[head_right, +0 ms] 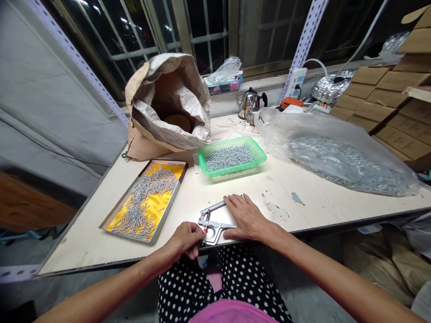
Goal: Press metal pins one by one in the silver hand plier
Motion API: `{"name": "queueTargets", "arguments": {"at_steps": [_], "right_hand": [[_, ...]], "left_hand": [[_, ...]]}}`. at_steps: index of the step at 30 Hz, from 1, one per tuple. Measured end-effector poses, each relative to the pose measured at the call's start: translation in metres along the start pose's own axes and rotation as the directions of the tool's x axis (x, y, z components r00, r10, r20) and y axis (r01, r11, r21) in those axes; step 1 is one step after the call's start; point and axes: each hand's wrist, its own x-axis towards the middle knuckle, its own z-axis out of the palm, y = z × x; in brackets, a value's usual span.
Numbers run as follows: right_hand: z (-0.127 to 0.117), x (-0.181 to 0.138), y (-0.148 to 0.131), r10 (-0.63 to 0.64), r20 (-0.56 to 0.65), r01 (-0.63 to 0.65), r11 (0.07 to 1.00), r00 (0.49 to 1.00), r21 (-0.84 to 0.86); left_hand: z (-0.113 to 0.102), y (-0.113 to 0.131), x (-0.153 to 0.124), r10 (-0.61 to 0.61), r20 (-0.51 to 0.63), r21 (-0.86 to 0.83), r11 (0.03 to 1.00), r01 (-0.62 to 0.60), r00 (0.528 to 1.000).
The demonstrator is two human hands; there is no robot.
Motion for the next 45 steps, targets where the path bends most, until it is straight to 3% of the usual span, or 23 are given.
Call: {"name": "queueTargets", "arguments": {"at_steps": [10, 12, 13, 14, 16, 17, 19, 21, 24, 29, 34, 39, 43, 45], "right_hand": [[-0.010, -0.001, -0.001, -0.001, -0.023, 0.002, 1.000, 1.000, 0.019], [-0.008, -0.003, -0.002, 0.027, -0.014, -0.027, 0.999, 1.000, 0.045], [-0.007, -0.003, -0.002, 0.042, -0.012, -0.041, 0.998, 0.999, 0.054], [-0.006, -0.003, -0.002, 0.052, -0.013, -0.052, 0.997, 0.999, 0.061], [-0.004, 0.000, -0.003, 0.058, -0.014, -0.057, 0.996, 0.998, 0.070], [-0.004, 0.001, -0.004, 0.056, -0.007, -0.055, 0.996, 0.998, 0.073], [-0.006, 0.006, -0.005, 0.047, 0.021, -0.048, 0.996, 0.999, 0.077], [-0.010, 0.010, -0.006, 0.028, 0.068, -0.033, 0.996, 0.997, 0.082], [-0.018, 0.015, -0.008, 0.024, 0.151, -0.037, 0.996, 0.988, 0.080], [-0.024, 0.020, -0.013, 0.110, 0.210, -0.107, 0.994, 0.971, -0.029], [-0.010, 0.026, -0.012, 0.065, 0.185, -0.047, 0.994, 0.981, -0.099], [0.000, 0.026, -0.005, 0.010, 0.140, -0.005, 0.999, 0.990, -0.039], [0.000, 0.021, 0.006, -0.069, 0.009, 0.069, 0.998, 0.998, 0.006], [0.003, 0.019, 0.015, -0.130, -0.086, 0.134, 0.990, 0.988, 0.050]], "left_hand": [[0.000, 0.006, -0.007, -0.052, -0.015, 0.061, 0.997, 0.053, 0.999], [-0.002, 0.005, -0.013, 0.008, -0.036, 0.181, 0.984, -0.002, 0.999], [-0.002, 0.004, -0.016, 0.097, -0.078, 0.274, 0.959, -0.072, 0.992], [-0.002, 0.004, -0.020, 0.221, -0.129, 0.384, 0.910, -0.157, 0.967], [0.000, 0.004, -0.023, 0.496, -0.184, 0.603, 0.739, -0.301, 0.849], [0.002, 0.005, -0.022, 0.602, -0.168, 0.684, 0.641, -0.348, 0.781], [0.008, 0.012, -0.014, 0.717, -0.067, 0.775, 0.476, -0.416, 0.694], [0.012, 0.021, -0.001, 0.755, 0.056, 0.800, 0.357, -0.482, 0.653], [0.014, 0.036, 0.017, 0.724, 0.183, 0.800, 0.283, -0.529, 0.665], [0.015, 0.048, 0.025, 0.695, 0.196, 0.834, 0.253, -0.490, 0.692], [0.020, 0.046, 0.027, 0.701, 0.113, 0.840, 0.310, -0.445, 0.704], [0.018, 0.049, 0.029, 0.674, 0.092, 0.832, 0.353, -0.429, 0.733], [0.017, 0.047, 0.028, 0.708, 0.013, 0.814, 0.403, -0.418, 0.707], [0.018, 0.041, 0.027, 0.741, -0.048, 0.794, 0.435, -0.425, 0.670]]}}
